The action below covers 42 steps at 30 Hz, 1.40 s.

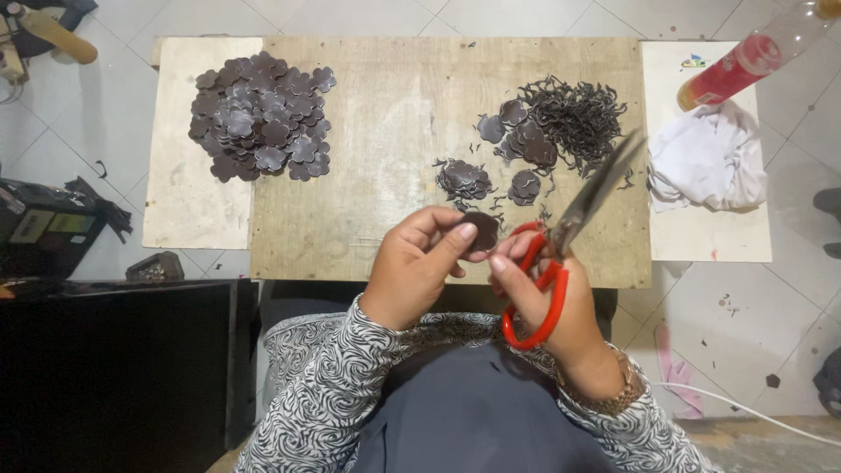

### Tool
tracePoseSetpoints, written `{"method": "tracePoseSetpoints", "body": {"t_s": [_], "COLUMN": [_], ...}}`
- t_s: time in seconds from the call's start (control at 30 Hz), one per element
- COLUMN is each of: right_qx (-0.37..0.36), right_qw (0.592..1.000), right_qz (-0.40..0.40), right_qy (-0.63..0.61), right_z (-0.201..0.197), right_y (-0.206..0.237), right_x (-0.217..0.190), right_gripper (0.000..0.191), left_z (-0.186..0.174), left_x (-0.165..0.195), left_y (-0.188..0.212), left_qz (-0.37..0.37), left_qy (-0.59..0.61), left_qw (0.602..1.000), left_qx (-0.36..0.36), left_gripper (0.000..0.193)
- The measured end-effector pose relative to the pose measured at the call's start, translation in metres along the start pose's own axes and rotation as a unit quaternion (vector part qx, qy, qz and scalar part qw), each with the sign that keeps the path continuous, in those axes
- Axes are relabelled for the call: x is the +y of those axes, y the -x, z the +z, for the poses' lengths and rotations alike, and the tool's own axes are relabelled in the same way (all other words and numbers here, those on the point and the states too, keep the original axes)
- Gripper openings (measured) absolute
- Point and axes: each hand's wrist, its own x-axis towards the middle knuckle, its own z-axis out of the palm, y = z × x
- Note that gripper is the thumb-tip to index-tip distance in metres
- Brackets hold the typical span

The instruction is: The person sits on the floor and uses red-handled scissors to trim the edges of dark brown, flower-shaped pieces. They hold each piece in the left hand and cut with the right, placing finished pieces into a pile on the left and discarding trimmings to the right.

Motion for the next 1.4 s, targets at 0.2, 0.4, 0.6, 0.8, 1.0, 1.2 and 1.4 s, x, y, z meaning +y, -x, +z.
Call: {"method": "tracePoseSetpoints", "body": {"t_s": [0.2,0.4,0.6,0.8,1.0,1.2,1.4], "right_qx": [-0.090,-0.169,-0.199,-0.191,-0.198,-0.204,-0.206], "right_qw": [0.995,0.977,0.975,0.978,0.977,0.976,0.976], "right_qz": [-0.011,0.027,0.001,0.036,0.013,0.007,-0.001], "right_qy": [0.039,0.127,0.097,0.078,0.078,0.072,0.073], "right_z": [0.000,0.002,0.015,0.024,0.028,0.027,0.028], "right_y": [0.010,0.013,0.015,0.016,0.019,0.015,0.015], "right_x": [0.011,0.014,0.010,0.005,0.005,0.007,0.007], "right_gripper": [0.027,0.040,0.043,0.048,0.052,0.060,0.065], "left_z": [0.000,-0.004,-0.007,-0.005,-0.005,-0.004,-0.003], "left_x": [0.008,0.006,0.003,0.009,0.014,0.012,0.012], "left_y": [-0.002,0.000,0.001,0.007,0.016,0.017,0.020], "left_qz": [0.024,0.025,0.042,0.018,0.031,0.047,0.066], "left_qy": [0.055,0.045,0.062,0.128,0.098,0.112,0.095], "left_qw": [0.998,0.998,0.996,0.991,0.993,0.992,0.992], "left_qx": [0.009,0.020,0.055,0.033,0.056,0.045,0.054], "left_gripper": [0.022,0.019,0.013,0.013,0.011,0.011,0.011]}}
